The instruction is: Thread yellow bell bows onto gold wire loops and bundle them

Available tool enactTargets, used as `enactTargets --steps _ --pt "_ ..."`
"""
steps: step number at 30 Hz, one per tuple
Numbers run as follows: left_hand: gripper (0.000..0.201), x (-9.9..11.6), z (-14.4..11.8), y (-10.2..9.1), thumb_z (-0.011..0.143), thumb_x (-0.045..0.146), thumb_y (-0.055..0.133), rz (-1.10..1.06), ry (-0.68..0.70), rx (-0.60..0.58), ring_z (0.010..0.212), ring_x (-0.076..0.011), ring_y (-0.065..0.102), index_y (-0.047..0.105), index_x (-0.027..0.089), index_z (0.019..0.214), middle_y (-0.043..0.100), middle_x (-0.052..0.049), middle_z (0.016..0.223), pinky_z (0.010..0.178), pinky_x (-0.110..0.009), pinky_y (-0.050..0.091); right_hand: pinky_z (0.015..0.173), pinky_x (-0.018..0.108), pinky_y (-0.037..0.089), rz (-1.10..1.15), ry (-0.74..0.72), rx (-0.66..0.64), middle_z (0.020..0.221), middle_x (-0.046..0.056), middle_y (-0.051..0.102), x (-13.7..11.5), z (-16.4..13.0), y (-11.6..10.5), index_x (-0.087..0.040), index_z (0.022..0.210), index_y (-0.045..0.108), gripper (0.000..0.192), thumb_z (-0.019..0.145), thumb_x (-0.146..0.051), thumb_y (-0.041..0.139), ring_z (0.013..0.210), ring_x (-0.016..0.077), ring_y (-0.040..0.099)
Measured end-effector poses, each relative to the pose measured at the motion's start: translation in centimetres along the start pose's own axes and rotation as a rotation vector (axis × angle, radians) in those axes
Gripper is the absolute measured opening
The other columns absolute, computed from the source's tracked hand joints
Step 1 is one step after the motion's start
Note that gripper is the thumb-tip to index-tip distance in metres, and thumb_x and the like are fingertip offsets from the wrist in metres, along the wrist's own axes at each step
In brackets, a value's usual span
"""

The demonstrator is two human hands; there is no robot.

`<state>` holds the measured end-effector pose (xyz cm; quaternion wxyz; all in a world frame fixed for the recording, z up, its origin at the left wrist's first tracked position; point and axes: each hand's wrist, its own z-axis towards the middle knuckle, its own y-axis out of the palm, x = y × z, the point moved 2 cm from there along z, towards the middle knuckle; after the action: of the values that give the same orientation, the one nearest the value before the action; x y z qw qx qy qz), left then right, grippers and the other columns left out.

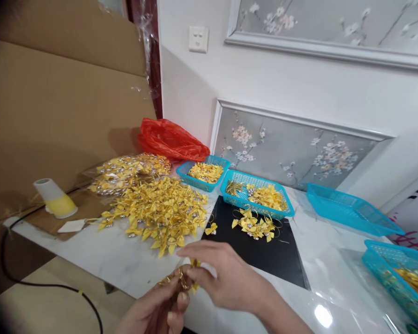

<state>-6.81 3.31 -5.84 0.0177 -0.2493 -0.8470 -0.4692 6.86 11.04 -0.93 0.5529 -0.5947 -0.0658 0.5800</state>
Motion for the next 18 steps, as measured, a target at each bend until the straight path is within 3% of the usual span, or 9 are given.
enactTargets --steps 2,5,8,13,18 --pt "0.016 0.2 0.0 0.0 0.074 0.003 0.074 -0.016 -0.003 -0.014 0.053 -0.0114 0.069 0.07 0.007 0.088 0.076 -0.007 0.077 0.044 -0.016 0.053 0.093 0.023 0.049 -0.071 0.106 0.109 0.113 0.0 0.072 2.0 1.1 -1.0 -0.024 0.112 0.068 0.023 0.091 -0.018 0.057 0.104 0.0143 0.065" --pt "0.014 0.2 0.1 0.1 0.074 0.004 0.074 -0.017 -0.003 -0.037 0.054 -0.0108 0.068 0.07 0.006 0.087 0.073 -0.008 0.077 0.045 -0.016 0.053 0.088 0.037 0.051 -0.183 0.271 0.246 0.104 0.007 0.071 5.7 3.1 -1.5 -0.015 0.103 0.067 0.02 0.096 -0.015 0.048 0.095 0.0191 0.066" --pt "0.014 0.0 0.3 0.0 0.076 0.003 0.073 0.005 0.016 -0.029 0.06 -0.0123 0.071 0.069 0.006 0.09 0.073 -0.009 0.081 0.05 -0.017 0.055 0.08 0.039 0.054 -0.242 0.352 0.224 0.1 0.005 0.069 8.4 4.5 -0.8 -0.014 0.101 0.065 0.015 0.095 -0.026 0.056 0.087 0.0184 0.066" --pt "0.013 0.2 0.1 0.2 0.082 -0.005 0.062 -0.016 0.065 0.012 0.063 -0.0121 0.071 0.068 0.004 0.089 0.071 -0.01 0.075 0.057 -0.018 0.058 0.08 0.039 0.054 -0.288 0.374 0.171 0.105 0.006 0.066 9.1 4.8 0.3 -0.015 0.104 0.064 0.019 0.094 -0.03 0.059 0.09 0.0191 0.065" --pt "0.011 0.2 -0.4 0.8 0.086 -0.003 0.057 -0.04 0.018 0.016 0.06 -0.0109 0.07 0.068 -0.002 0.087 0.07 -0.011 0.071 0.056 -0.016 0.058 0.081 0.038 0.054 -0.241 0.361 0.206 0.101 0.005 0.068 9.0 3.6 -1.3 -0.016 0.098 0.066 0.016 0.095 -0.03 0.057 0.088 0.018 0.066"
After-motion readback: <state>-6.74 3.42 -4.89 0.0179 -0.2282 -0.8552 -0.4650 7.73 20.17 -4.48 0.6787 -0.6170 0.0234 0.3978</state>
